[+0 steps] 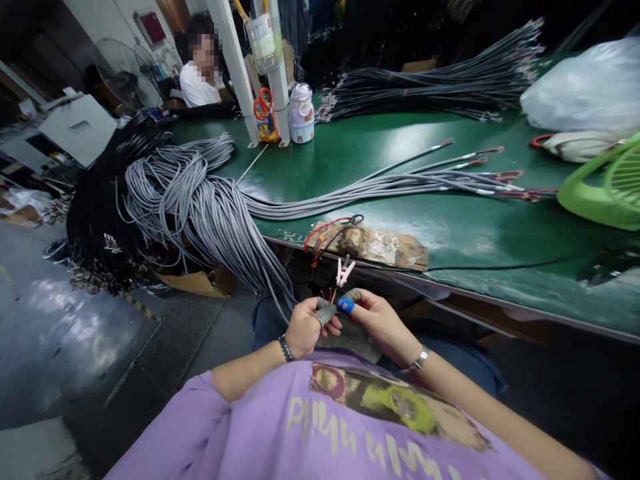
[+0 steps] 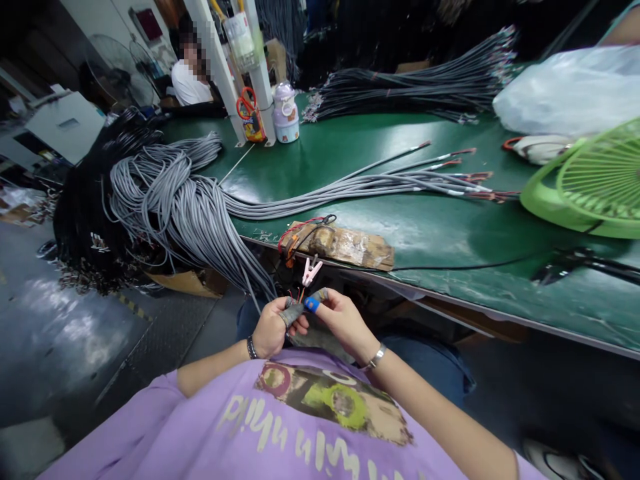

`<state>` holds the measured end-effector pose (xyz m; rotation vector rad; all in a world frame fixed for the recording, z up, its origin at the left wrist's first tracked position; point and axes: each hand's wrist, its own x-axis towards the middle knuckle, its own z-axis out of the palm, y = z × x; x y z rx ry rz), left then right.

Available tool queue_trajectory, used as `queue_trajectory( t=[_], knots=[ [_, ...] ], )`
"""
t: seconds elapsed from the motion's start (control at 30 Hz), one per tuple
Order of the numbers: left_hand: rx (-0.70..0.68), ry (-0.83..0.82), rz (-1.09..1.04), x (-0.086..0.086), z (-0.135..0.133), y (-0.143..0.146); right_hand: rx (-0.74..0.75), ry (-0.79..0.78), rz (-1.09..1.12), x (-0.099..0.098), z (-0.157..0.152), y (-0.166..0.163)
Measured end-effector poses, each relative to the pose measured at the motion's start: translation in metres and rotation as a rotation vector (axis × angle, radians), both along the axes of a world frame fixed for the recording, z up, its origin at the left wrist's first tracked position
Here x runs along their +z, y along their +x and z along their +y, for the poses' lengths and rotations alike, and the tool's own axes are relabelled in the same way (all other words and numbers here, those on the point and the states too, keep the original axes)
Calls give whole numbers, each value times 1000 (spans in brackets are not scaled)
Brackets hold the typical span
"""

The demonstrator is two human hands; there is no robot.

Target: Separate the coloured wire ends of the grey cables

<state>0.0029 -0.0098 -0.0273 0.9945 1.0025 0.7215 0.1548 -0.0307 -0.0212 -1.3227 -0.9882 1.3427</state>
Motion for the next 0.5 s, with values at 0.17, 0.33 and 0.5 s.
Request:
queue_trajectory(
  t=[0.17, 0.33, 0.5],
  knots=[
    [-49, -8, 28, 0, -1, -1, 52, -21, 25, 7, 4, -2],
    [-17, -5, 19, -1, -1, -1, 7, 8, -18, 2, 1, -4],
    [23, -34, 20, 0, -1, 1, -49, 1, -2, -3, -1, -5]
  ],
)
